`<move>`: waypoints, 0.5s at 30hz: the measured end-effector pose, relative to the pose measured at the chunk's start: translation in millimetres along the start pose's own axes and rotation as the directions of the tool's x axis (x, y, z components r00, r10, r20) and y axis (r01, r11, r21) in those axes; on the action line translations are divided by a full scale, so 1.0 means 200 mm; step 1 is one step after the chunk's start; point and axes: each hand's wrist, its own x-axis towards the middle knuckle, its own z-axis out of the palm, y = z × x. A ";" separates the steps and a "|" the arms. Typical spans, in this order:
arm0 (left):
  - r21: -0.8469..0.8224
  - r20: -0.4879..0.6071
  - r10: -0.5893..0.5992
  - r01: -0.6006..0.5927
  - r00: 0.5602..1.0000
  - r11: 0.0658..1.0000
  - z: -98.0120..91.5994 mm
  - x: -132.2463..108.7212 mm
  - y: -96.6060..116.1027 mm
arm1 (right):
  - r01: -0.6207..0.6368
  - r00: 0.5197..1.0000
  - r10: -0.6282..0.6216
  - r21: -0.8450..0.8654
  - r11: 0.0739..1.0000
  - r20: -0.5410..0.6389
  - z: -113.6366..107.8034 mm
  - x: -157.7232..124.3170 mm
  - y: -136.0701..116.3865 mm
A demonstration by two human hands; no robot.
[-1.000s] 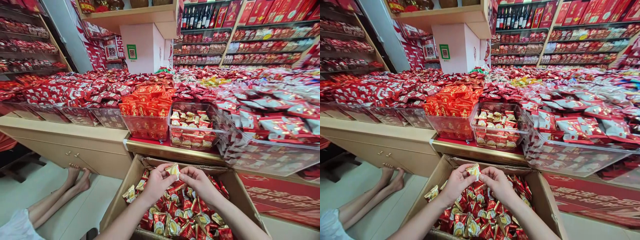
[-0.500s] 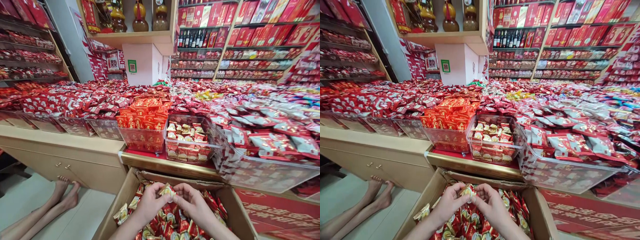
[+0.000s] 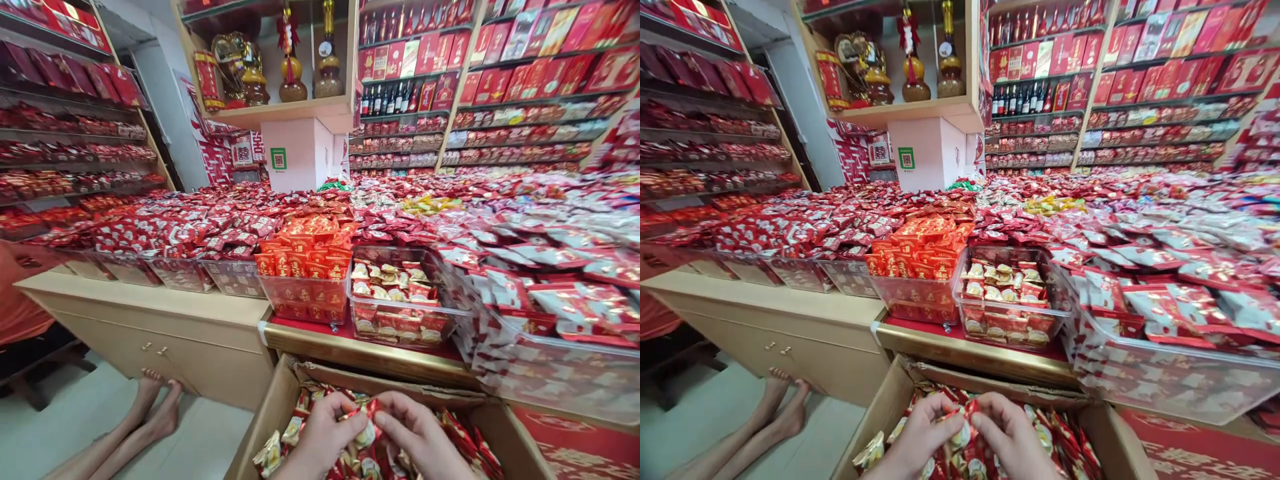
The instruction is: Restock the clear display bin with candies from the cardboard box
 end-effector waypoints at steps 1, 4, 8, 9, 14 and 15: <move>-0.049 -0.034 -0.025 0.024 0.999 0.999 0.01 0.00 0.00 | 0.072 0.993 -0.082 -0.112 0.991 -0.087 0.00 -0.01 0.00; -0.179 -0.104 -0.089 0.069 0.991 0.982 0.03 -0.01 0.01 | 0.325 0.878 -0.459 -0.529 0.784 -0.140 0.02 -0.04 -0.02; -0.341 -0.028 -0.203 0.181 0.979 0.922 0.05 -0.02 0.04 | 0.447 0.770 -0.626 -0.802 0.396 0.120 0.08 -0.04 -0.04; -0.358 0.010 -0.230 0.218 0.973 0.908 0.05 -0.03 0.06 | 0.439 0.749 -0.646 -0.841 0.317 0.148 0.10 -0.03 -0.05; -0.313 0.194 -0.119 0.176 0.974 0.933 0.00 -0.09 0.20 | 0.495 0.631 -0.735 -0.859 0.133 0.249 0.02 -0.04 -0.20; -0.293 0.236 -0.056 0.126 0.970 0.948 -0.02 -0.11 0.25 | 0.513 0.629 -0.733 -0.847 0.140 0.260 -0.03 -0.05 -0.27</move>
